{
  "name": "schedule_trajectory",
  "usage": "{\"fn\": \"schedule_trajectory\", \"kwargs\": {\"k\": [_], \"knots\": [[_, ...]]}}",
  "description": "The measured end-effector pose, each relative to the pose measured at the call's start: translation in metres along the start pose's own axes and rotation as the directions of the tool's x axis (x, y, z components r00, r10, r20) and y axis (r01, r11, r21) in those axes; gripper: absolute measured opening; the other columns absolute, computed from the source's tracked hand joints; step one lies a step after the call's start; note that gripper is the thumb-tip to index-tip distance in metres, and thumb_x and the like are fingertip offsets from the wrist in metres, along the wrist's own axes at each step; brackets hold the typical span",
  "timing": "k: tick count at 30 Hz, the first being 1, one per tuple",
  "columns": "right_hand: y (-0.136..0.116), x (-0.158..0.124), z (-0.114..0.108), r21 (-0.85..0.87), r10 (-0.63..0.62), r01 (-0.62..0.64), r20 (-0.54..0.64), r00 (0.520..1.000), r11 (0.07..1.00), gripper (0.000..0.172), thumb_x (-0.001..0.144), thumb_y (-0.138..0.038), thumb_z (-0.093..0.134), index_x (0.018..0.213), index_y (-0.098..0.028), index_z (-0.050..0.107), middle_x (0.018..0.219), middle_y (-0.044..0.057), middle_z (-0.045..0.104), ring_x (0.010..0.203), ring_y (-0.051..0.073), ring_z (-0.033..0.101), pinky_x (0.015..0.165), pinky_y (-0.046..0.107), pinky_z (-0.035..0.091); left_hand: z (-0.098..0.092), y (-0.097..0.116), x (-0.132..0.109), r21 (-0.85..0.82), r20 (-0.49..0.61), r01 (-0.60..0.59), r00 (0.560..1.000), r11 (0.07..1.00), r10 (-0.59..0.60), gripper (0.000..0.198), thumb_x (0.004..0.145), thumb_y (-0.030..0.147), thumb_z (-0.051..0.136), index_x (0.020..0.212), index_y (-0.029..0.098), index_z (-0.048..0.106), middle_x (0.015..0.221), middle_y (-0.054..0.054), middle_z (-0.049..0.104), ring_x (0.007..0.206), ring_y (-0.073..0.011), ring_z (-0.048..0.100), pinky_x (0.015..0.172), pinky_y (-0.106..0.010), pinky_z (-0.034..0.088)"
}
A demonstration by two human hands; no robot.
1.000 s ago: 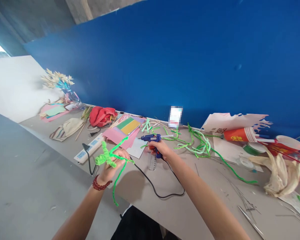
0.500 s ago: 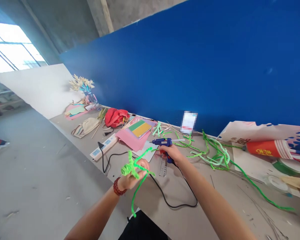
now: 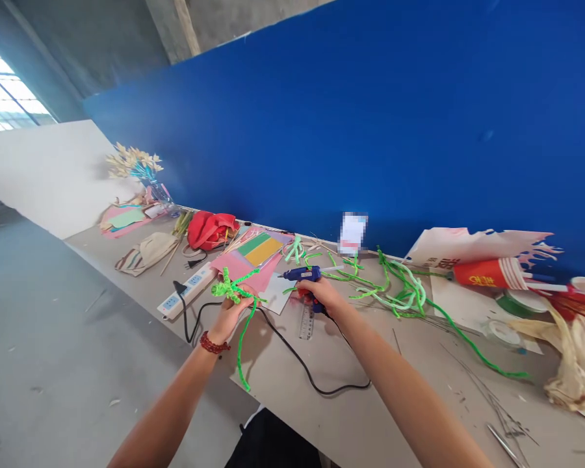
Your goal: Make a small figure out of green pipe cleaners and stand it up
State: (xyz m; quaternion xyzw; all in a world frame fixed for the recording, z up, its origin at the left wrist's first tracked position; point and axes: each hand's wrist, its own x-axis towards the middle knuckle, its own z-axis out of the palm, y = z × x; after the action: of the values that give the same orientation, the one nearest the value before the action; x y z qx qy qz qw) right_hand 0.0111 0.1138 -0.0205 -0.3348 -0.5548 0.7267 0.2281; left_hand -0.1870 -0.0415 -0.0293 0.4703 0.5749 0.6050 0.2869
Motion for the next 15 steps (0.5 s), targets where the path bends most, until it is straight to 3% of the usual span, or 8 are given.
{"fn": "schedule_trajectory", "kwargs": {"k": [6,11,15], "knots": [[-0.007,-0.010,-0.008,0.106,0.022,-0.021,-0.006,1.000,0.994,0.018,0.059,-0.028,0.071,0.056,-0.016,0.058,0.054,0.003,0.063,0.044,0.009,0.048,0.044,0.023,0.038,0.009,0.000,-0.003,-0.119,0.148,0.079,0.987,0.990,-0.061,0.006,0.080,0.023,0.057,0.075,0.019,0.058,0.077,-0.002,0.063,0.075,-0.0185,0.063,0.078,-0.034,0.052],[-0.015,-0.022,-0.010,0.201,-0.013,0.006,0.035,0.999,0.980,0.020,0.057,-0.029,0.071,0.054,-0.016,0.057,0.054,0.001,0.061,0.046,0.008,0.045,0.047,0.022,0.038,0.015,0.011,-0.001,-0.136,0.323,0.119,0.944,0.983,-0.070,0.002,0.075,0.020,0.058,0.076,0.019,0.059,0.080,-0.002,0.065,0.075,-0.0184,0.064,0.076,-0.034,0.051],[-0.015,-0.036,-0.014,0.247,-0.051,0.034,0.063,0.997,0.968,0.019,0.057,-0.029,0.071,0.055,-0.017,0.057,0.055,0.001,0.060,0.048,0.009,0.048,0.049,0.023,0.038,0.022,0.016,0.002,-0.188,0.335,0.125,0.940,0.974,-0.056,0.002,0.078,0.019,0.055,0.076,0.019,0.056,0.077,0.000,0.063,0.064,-0.0158,0.063,0.068,-0.032,0.050]]}}
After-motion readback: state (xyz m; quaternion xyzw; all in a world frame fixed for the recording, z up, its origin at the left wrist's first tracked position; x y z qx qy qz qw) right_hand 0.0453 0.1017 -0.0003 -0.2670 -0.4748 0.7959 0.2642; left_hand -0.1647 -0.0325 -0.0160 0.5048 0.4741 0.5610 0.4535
